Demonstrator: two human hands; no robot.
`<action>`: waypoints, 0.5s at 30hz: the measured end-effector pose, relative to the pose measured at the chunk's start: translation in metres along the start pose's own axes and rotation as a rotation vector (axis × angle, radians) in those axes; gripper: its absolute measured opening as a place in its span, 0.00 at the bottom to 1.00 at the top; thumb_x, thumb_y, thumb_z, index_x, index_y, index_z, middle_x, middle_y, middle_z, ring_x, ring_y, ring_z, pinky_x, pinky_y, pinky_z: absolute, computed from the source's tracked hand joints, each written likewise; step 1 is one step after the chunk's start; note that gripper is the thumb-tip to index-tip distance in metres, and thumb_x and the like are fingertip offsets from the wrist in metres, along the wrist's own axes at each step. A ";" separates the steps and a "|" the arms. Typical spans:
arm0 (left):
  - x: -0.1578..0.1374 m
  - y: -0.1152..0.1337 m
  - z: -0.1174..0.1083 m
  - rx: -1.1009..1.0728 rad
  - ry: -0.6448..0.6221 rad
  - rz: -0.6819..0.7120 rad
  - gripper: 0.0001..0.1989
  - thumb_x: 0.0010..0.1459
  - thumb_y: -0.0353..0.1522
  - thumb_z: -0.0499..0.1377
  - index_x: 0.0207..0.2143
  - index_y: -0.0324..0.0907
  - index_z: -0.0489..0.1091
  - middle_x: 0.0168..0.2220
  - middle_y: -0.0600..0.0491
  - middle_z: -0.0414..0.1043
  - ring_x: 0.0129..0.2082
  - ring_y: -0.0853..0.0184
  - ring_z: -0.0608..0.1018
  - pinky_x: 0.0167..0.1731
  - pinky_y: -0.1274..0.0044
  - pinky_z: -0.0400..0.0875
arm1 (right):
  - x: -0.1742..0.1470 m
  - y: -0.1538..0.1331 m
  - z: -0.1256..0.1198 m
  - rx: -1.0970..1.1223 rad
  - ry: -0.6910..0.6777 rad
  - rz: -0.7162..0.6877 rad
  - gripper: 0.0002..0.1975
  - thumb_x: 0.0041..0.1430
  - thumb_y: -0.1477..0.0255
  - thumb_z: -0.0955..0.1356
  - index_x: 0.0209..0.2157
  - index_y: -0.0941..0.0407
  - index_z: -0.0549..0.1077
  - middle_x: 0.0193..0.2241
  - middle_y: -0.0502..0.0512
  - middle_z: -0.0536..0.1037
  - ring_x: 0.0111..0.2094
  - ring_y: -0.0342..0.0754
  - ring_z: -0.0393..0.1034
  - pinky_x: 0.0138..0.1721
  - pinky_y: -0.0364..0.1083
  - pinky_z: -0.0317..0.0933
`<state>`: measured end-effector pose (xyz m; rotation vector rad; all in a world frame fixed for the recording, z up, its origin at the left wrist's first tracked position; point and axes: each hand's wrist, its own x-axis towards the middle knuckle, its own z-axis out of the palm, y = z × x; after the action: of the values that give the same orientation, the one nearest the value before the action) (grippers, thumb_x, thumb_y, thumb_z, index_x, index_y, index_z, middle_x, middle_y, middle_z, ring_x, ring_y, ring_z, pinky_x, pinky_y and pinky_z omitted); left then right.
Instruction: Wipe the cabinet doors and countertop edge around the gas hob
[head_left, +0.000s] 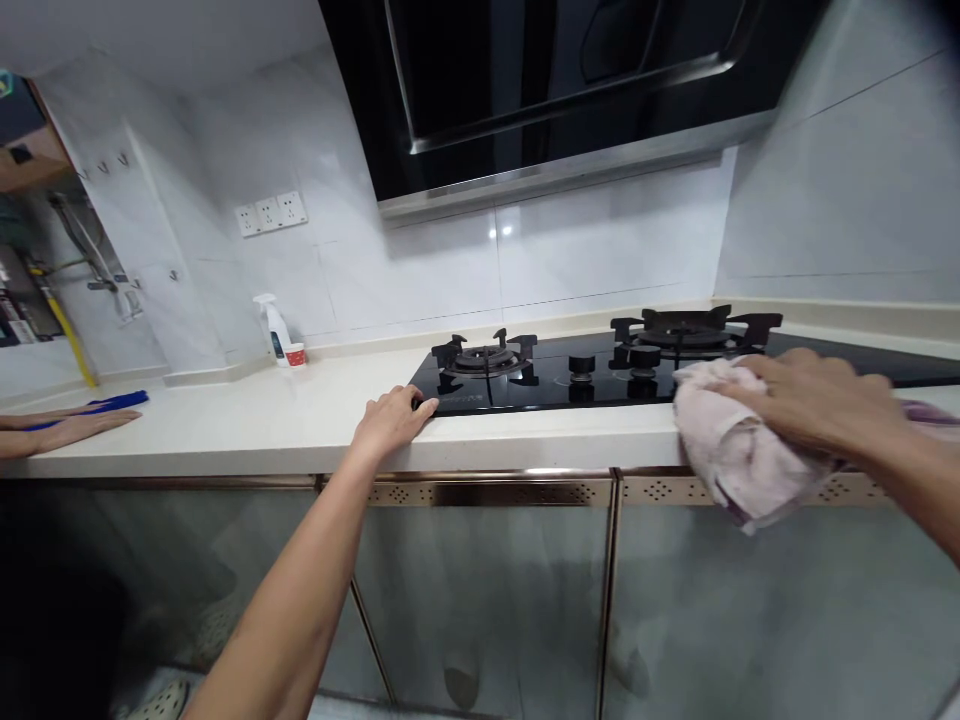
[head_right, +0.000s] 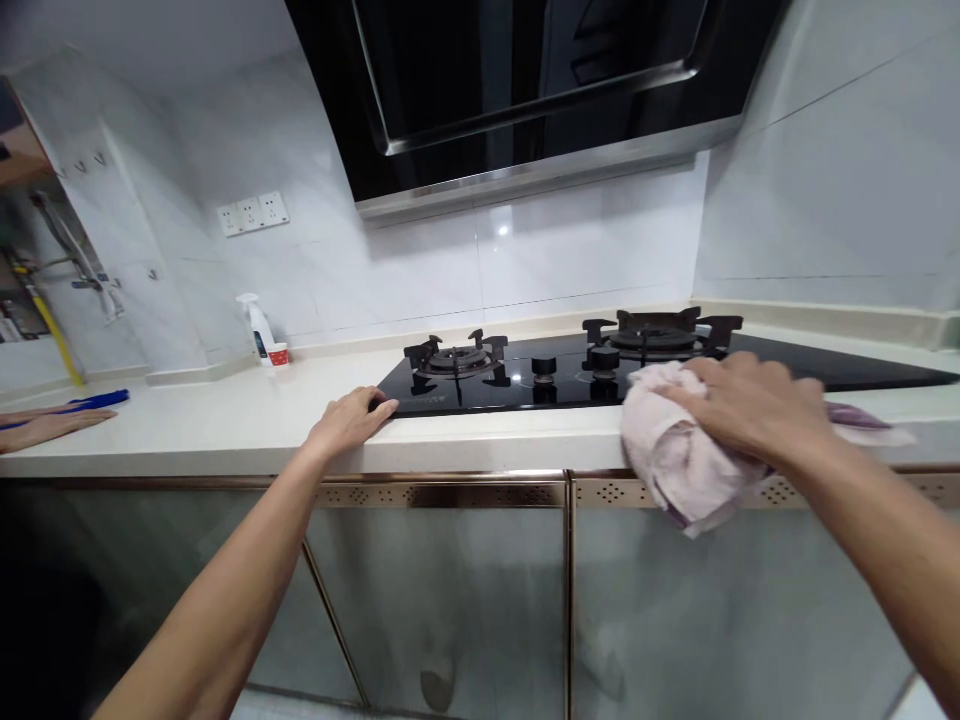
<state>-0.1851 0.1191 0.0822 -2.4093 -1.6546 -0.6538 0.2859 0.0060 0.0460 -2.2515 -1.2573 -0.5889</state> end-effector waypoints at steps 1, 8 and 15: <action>0.000 0.000 0.000 -0.003 0.002 0.002 0.25 0.62 0.51 0.45 0.47 0.45 0.71 0.53 0.46 0.73 0.52 0.54 0.74 0.53 0.63 0.64 | -0.007 -0.018 -0.004 -0.017 -0.055 -0.068 0.30 0.58 0.44 0.61 0.49 0.51 0.76 0.46 0.71 0.74 0.41 0.60 0.67 0.36 0.55 0.49; -0.003 0.001 0.001 -0.001 0.048 -0.008 0.24 0.63 0.50 0.45 0.44 0.46 0.72 0.51 0.47 0.75 0.50 0.54 0.76 0.51 0.64 0.66 | -0.047 -0.142 -0.026 0.137 -0.213 -0.506 0.29 0.62 0.47 0.55 0.54 0.48 0.70 0.50 0.62 0.71 0.48 0.61 0.64 0.46 0.59 0.56; -0.015 -0.001 -0.004 0.032 0.126 -0.034 0.25 0.65 0.47 0.42 0.40 0.45 0.75 0.45 0.46 0.78 0.45 0.55 0.78 0.46 0.68 0.68 | -0.061 -0.220 -0.027 0.291 -0.320 -0.710 0.27 0.62 0.50 0.56 0.54 0.51 0.67 0.53 0.62 0.70 0.51 0.61 0.64 0.50 0.59 0.56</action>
<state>-0.1918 0.1058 0.0789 -2.2723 -1.6456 -0.7614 0.0625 0.0500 0.0775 -1.6663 -2.1709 -0.2487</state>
